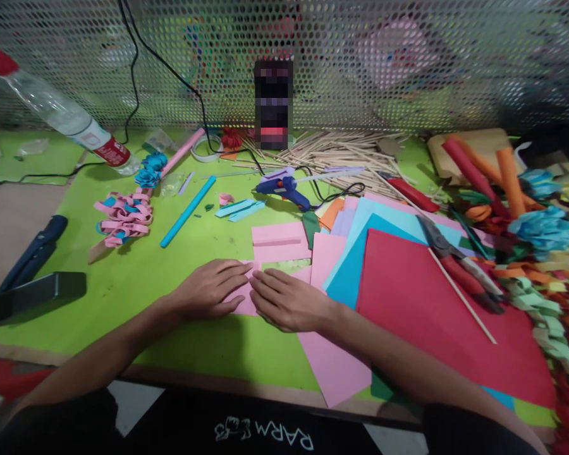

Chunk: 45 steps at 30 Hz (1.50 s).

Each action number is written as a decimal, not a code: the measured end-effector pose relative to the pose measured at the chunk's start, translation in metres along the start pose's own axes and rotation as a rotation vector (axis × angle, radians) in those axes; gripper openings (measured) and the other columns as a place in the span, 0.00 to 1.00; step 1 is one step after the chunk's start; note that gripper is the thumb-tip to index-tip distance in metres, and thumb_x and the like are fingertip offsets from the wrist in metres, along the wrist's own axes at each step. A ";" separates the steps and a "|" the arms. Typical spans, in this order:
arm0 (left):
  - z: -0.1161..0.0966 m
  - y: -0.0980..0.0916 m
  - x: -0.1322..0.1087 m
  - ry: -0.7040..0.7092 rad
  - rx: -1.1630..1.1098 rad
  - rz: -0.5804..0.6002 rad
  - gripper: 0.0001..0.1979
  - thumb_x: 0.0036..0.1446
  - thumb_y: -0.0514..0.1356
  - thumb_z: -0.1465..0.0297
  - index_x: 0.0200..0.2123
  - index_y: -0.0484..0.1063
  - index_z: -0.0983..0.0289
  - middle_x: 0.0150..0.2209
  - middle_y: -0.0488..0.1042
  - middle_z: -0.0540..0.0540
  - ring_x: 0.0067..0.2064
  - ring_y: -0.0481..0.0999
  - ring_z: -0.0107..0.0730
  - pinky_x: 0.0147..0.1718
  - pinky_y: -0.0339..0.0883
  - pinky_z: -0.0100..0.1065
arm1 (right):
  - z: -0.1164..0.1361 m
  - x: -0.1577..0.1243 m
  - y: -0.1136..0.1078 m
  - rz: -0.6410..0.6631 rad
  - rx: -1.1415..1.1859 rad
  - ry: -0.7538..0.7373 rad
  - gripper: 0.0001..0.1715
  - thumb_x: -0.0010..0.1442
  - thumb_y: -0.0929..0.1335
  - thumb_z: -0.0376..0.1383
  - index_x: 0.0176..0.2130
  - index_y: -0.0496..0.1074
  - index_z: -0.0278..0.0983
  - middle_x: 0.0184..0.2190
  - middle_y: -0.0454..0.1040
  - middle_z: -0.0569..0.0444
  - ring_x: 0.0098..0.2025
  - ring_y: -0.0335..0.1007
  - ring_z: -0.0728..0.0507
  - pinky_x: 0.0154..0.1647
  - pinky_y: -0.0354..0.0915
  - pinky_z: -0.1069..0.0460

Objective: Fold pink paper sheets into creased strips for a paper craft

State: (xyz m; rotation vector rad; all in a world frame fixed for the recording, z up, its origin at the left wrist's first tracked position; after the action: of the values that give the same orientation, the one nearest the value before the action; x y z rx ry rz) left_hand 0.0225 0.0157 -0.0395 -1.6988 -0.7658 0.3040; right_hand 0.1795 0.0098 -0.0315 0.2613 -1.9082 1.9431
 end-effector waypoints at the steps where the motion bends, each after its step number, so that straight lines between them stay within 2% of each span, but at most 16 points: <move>1: 0.000 0.000 0.000 -0.010 -0.001 -0.001 0.21 0.64 0.56 0.65 0.56 0.68 0.70 0.58 0.71 0.66 0.59 0.70 0.46 0.55 0.69 0.45 | 0.001 0.000 -0.001 -0.003 -0.007 -0.005 0.20 0.66 0.68 0.35 0.54 0.71 0.26 0.54 0.74 0.36 0.61 0.67 0.35 0.59 0.70 0.40; 5: -0.002 -0.001 0.002 -0.032 0.033 -0.005 0.22 0.64 0.56 0.62 0.56 0.69 0.70 0.58 0.71 0.64 0.56 0.71 0.47 0.54 0.69 0.46 | 0.008 -0.003 -0.008 -0.030 0.001 -0.039 0.21 0.65 0.69 0.37 0.53 0.72 0.24 0.51 0.76 0.36 0.59 0.70 0.35 0.59 0.70 0.41; 12: -0.003 0.002 0.003 -0.066 0.041 -0.018 0.33 0.61 0.56 0.47 0.55 0.69 0.69 0.58 0.71 0.65 0.54 0.71 0.51 0.51 0.70 0.49 | 0.011 -0.008 -0.008 -0.017 0.047 -0.028 0.23 0.65 0.68 0.38 0.53 0.71 0.24 0.53 0.75 0.35 0.61 0.67 0.34 0.59 0.70 0.40; 16: -0.003 0.002 0.003 -0.071 0.032 -0.029 0.33 0.60 0.57 0.47 0.56 0.69 0.69 0.58 0.71 0.65 0.54 0.71 0.51 0.51 0.69 0.49 | 0.007 -0.006 -0.008 -0.057 0.117 0.011 0.21 0.66 0.67 0.38 0.53 0.72 0.25 0.52 0.75 0.36 0.61 0.67 0.35 0.59 0.70 0.41; 19: -0.004 0.000 0.004 -0.072 0.032 -0.030 0.34 0.60 0.57 0.47 0.57 0.68 0.69 0.57 0.72 0.65 0.54 0.72 0.51 0.51 0.70 0.49 | -0.004 -0.004 -0.006 -0.108 0.104 0.149 0.20 0.65 0.68 0.37 0.53 0.71 0.29 0.52 0.75 0.39 0.61 0.67 0.37 0.60 0.69 0.41; 22: -0.005 -0.001 0.004 -0.072 0.029 -0.034 0.34 0.60 0.57 0.47 0.57 0.68 0.69 0.56 0.72 0.66 0.54 0.72 0.52 0.51 0.70 0.50 | -0.010 -0.001 0.001 -0.066 0.063 0.223 0.21 0.66 0.67 0.38 0.55 0.70 0.28 0.55 0.73 0.37 0.64 0.63 0.35 0.61 0.68 0.38; 25: -0.006 -0.002 0.003 -0.052 0.040 -0.058 0.33 0.61 0.57 0.47 0.55 0.69 0.69 0.56 0.73 0.67 0.55 0.73 0.51 0.52 0.71 0.49 | -0.010 0.000 0.007 -0.014 0.057 0.194 0.23 0.68 0.66 0.40 0.56 0.69 0.26 0.57 0.71 0.36 0.66 0.60 0.33 0.61 0.67 0.36; 29: -0.008 -0.003 0.000 0.007 0.093 -0.099 0.31 0.62 0.57 0.48 0.51 0.72 0.71 0.52 0.75 0.67 0.55 0.74 0.50 0.50 0.73 0.47 | -0.010 -0.001 0.008 0.009 0.038 0.190 0.24 0.68 0.65 0.41 0.57 0.69 0.27 0.57 0.71 0.36 0.65 0.62 0.33 0.61 0.67 0.37; 45: -0.013 -0.007 -0.002 0.039 0.152 -0.153 0.29 0.63 0.57 0.49 0.47 0.75 0.71 0.49 0.78 0.66 0.51 0.78 0.47 0.50 0.75 0.44 | -0.011 -0.001 0.008 0.000 0.050 0.211 0.22 0.68 0.66 0.41 0.53 0.71 0.27 0.57 0.71 0.36 0.63 0.63 0.33 0.59 0.68 0.37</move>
State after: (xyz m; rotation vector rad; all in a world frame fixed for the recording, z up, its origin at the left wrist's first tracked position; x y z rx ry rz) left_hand 0.0263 0.0054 -0.0297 -1.4902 -0.8187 0.2168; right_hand 0.1787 0.0206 -0.0393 0.0664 -1.7268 1.9364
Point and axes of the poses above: each hand's wrist, its own x-axis towards the middle knuckle, its own y-axis out of the palm, z = x × y, the point moved 6 cm from there along x, towards the middle knuckle
